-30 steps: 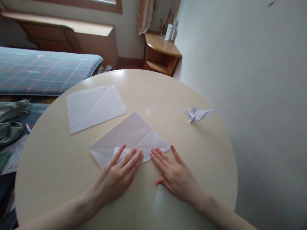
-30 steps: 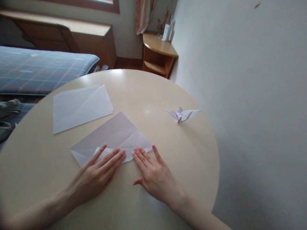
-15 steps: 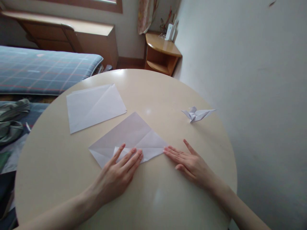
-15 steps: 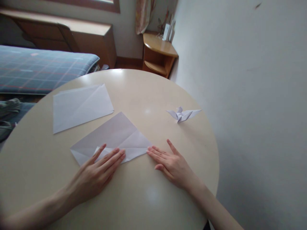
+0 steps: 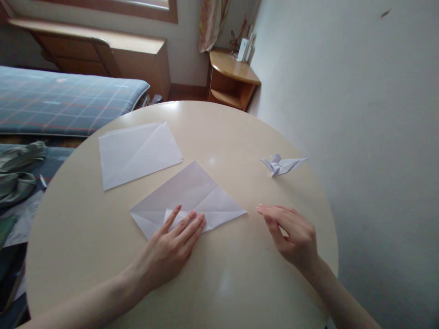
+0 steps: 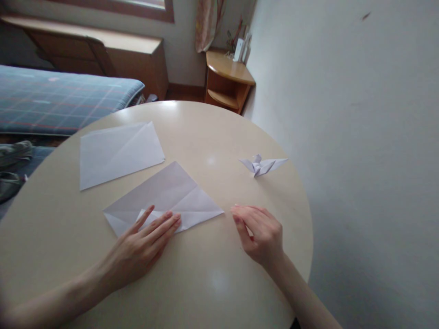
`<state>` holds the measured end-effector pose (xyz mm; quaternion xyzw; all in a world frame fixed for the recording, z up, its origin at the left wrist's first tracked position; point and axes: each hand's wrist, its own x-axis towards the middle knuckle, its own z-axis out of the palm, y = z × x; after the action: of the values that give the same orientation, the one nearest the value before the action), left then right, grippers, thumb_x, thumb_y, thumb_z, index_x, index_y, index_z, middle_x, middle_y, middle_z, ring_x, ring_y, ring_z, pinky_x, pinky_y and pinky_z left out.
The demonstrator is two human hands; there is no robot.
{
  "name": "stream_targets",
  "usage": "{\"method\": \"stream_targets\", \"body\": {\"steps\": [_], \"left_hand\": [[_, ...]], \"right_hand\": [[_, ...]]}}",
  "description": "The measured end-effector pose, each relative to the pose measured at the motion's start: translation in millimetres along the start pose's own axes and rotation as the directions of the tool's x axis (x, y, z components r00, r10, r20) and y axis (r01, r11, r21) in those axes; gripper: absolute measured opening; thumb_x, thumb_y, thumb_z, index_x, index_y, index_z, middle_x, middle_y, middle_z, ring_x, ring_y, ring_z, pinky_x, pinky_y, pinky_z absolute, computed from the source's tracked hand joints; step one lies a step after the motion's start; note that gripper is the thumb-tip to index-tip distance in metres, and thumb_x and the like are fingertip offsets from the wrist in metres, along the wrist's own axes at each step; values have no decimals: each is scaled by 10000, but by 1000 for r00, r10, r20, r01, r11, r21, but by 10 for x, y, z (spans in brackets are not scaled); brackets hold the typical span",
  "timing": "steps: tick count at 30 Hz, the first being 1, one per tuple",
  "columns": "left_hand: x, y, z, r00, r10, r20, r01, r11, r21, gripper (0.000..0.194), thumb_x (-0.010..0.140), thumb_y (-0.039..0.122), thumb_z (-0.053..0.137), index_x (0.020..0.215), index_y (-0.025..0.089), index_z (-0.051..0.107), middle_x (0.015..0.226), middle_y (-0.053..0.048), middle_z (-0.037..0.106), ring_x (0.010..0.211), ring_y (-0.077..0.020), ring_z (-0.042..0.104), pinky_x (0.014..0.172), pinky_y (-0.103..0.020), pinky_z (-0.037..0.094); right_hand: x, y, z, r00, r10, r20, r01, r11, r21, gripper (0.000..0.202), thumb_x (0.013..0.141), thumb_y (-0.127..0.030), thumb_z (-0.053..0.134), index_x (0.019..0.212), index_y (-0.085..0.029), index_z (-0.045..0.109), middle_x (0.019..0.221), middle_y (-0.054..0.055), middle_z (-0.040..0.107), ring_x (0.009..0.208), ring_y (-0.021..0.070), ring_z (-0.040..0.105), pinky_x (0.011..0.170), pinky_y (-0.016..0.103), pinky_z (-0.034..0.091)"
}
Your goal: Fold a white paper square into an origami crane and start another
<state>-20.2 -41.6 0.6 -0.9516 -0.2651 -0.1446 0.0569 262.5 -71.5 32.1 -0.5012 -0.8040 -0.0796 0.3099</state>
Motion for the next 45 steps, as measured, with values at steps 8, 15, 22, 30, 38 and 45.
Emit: {"method": "stream_targets", "body": {"steps": [8,15,22,30,38,45], "left_hand": [[9,-3,-8,999,11,-32,-11,1000,1,377,914,167,360,1258,103,502,1309,-73,515,1221,-224,444,1134,-481,113],[9,3,18,1000,6,-24,-6,1000,5,373,914,158,356,1252,102,504,1298,-79,524,1214,-232,450,1128,-492,123],[24,6,9,1000,19,-15,-19,999,31,370,911,155,351,1236,79,511,1291,-93,528,1213,-244,451,1126,-498,115],[22,-2,-16,999,51,6,-51,997,57,363,908,162,359,1222,85,523,1291,-109,522,1206,-252,459,1120,-504,129],[38,9,-48,999,44,17,-45,998,53,377,914,157,331,1236,73,508,1288,-106,526,1200,-250,460,1124,-497,115],[38,7,-45,999,48,19,-49,997,62,377,914,160,338,1243,92,508,1295,-95,522,1200,-244,461,1125,-504,110]], "right_hand": [[338,-533,396,934,73,350,-100,993,60,306,858,-239,485,556,-189,503,547,10,558,647,161,460,678,307,309],[272,-566,558,902,151,403,-221,967,131,286,844,-240,502,571,-163,529,689,6,541,755,144,480,753,330,232],[244,-609,577,905,114,409,-186,973,140,273,848,-213,471,586,-166,532,691,6,531,760,149,470,739,332,228],[234,-640,575,924,5,383,-35,997,73,230,817,-189,479,594,-172,534,662,15,547,720,154,462,727,333,238],[229,-542,598,952,46,303,-69,995,66,278,799,-166,505,521,-178,505,566,-10,522,635,132,457,703,315,252],[190,-358,521,961,34,275,-51,997,53,312,813,-181,511,501,-182,498,555,-10,518,625,131,473,681,301,266]]}}
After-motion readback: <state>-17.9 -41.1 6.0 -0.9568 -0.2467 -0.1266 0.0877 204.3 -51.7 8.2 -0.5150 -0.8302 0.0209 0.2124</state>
